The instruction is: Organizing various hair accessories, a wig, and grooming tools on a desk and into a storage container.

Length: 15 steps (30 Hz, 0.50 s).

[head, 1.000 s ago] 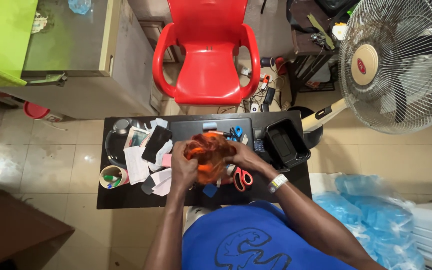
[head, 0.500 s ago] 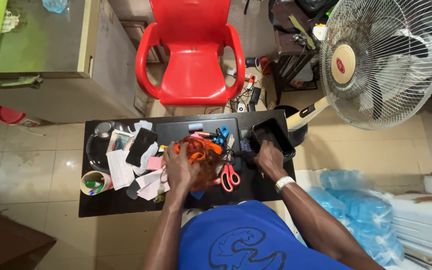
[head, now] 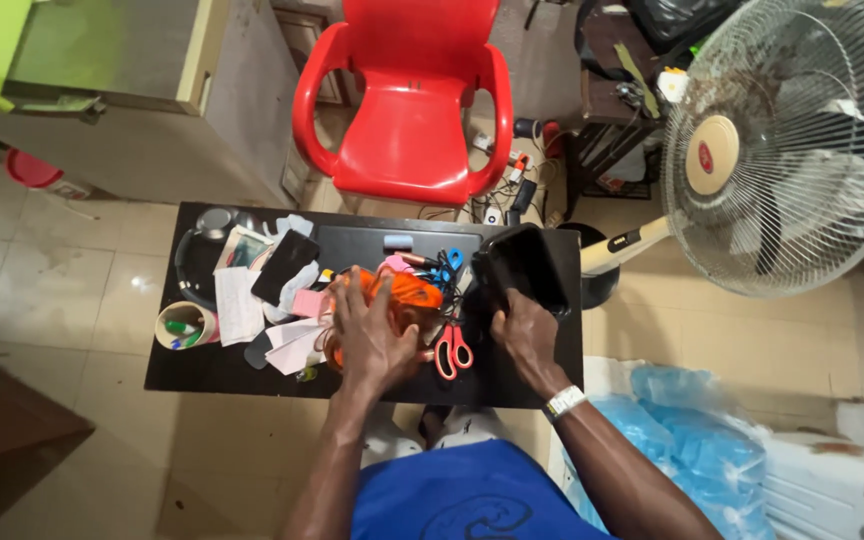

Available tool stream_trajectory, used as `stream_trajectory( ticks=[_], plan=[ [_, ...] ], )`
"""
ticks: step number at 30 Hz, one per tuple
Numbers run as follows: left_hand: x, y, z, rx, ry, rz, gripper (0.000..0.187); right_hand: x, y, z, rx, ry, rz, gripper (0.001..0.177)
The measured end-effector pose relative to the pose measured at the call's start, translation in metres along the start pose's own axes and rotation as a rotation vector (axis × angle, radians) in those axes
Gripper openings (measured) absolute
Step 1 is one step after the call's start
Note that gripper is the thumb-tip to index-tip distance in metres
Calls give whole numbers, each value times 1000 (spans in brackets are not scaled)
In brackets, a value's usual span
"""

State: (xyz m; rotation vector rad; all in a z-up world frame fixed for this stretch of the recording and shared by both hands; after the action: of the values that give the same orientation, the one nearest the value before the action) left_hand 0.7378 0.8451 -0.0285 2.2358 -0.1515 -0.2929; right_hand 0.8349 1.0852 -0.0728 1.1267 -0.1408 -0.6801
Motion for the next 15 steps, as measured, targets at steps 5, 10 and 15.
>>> stream_trajectory(
  ticks=[5, 10, 15],
  plan=[
    [13, -11, 22, 145, -13, -116, 79, -1, 24, 71, -198, -69, 71, 18],
    [16, 20, 31, 278, 20, -153, 72, 10, 29, 128, -304, 48, 93, 19],
    [34, 46, 74, 366, -21, -287, 45, 37, 43, 198, -310, 272, 11, 18]
  ],
)
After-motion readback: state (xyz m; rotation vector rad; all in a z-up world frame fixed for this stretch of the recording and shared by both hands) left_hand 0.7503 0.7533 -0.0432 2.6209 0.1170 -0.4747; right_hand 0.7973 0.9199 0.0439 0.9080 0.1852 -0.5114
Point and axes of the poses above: each hand's wrist, its own x-axis away from the middle knuckle, its own y-axis out of the back of the hand, z = x × y, the point moved 9 cm from there along -x, towards the middle knuckle, and after that the axes turned 15 degrees about -z, right-handed, at the moved point
